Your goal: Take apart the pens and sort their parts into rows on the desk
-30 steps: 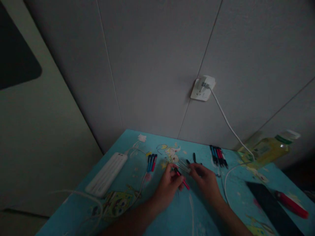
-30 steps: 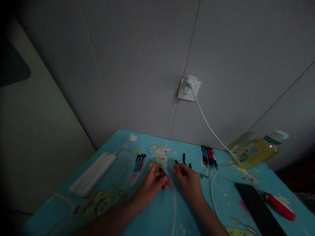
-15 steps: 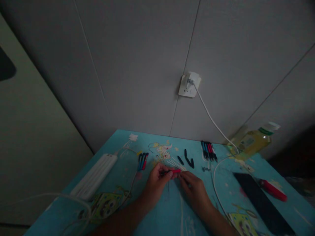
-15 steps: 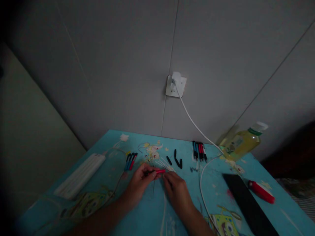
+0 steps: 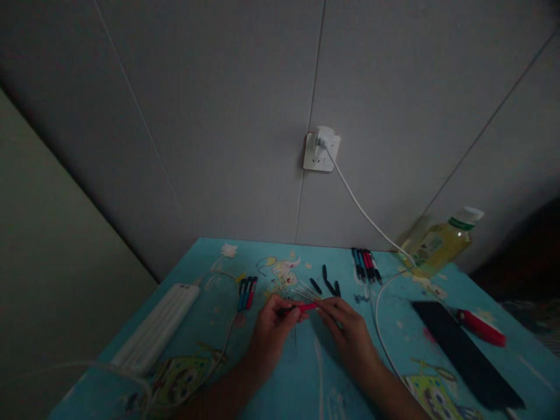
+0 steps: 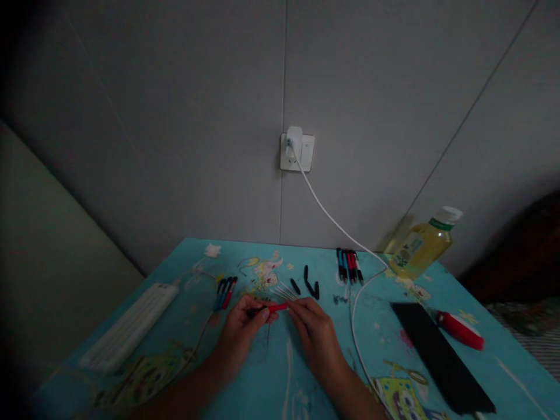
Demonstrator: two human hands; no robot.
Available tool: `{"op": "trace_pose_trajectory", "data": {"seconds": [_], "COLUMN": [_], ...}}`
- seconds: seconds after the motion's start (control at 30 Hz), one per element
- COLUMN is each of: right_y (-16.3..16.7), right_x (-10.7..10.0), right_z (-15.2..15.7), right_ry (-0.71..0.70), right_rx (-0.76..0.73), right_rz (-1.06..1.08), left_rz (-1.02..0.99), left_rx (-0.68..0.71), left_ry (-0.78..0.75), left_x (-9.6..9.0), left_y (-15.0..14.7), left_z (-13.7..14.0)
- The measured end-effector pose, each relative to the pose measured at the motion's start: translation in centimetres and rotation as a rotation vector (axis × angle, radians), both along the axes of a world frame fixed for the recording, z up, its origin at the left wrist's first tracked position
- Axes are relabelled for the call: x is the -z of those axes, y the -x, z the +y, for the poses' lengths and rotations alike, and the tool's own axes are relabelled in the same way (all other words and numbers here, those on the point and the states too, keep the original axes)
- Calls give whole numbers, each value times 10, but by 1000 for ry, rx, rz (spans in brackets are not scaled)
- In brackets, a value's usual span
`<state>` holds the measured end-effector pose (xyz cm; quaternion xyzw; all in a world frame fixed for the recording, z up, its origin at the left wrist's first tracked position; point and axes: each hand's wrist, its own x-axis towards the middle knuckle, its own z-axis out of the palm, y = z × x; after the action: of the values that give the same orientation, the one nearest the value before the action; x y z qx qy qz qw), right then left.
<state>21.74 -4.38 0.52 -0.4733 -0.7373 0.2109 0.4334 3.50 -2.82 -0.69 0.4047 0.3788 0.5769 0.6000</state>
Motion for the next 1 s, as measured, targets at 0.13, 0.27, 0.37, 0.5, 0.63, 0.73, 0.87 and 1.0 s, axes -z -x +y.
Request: {"op": "trace_pose_trajectory", "data": {"seconds": [0.13, 0.27, 0.37, 0.5, 0.63, 0.73, 0.87, 1.0], "right_y": [-2, -4, -4, -4, -5, -6, -6, -6], "right_x": [0, -1, -1, -1, -1, -1, 3, 4], "right_z": [1, 0, -1, -2, -2, -2, -2, -2], "right_ry": [13, 11, 20, 23, 11, -19, -72, -73], "right_rx": [6, 55, 26, 38, 43, 46, 33, 21], "right_rz": [4, 23, 5, -13, -43, -59, -89, -74], "left_rz": [-26, -21, -21, -13, -12, -22, -19, 29], "left_rx": [62, 46, 60, 117, 125, 120, 133, 213], "left_ry": [-17, -15, -1, 12, 0, -17, -28, -56], "left_x": [-1, -3, -5, -6, -7, -7, -3, 2], "left_y": [3, 5, 7, 9, 10, 8, 7, 12], "left_z": [1, 1, 3, 4, 3, 1, 0, 6]}}
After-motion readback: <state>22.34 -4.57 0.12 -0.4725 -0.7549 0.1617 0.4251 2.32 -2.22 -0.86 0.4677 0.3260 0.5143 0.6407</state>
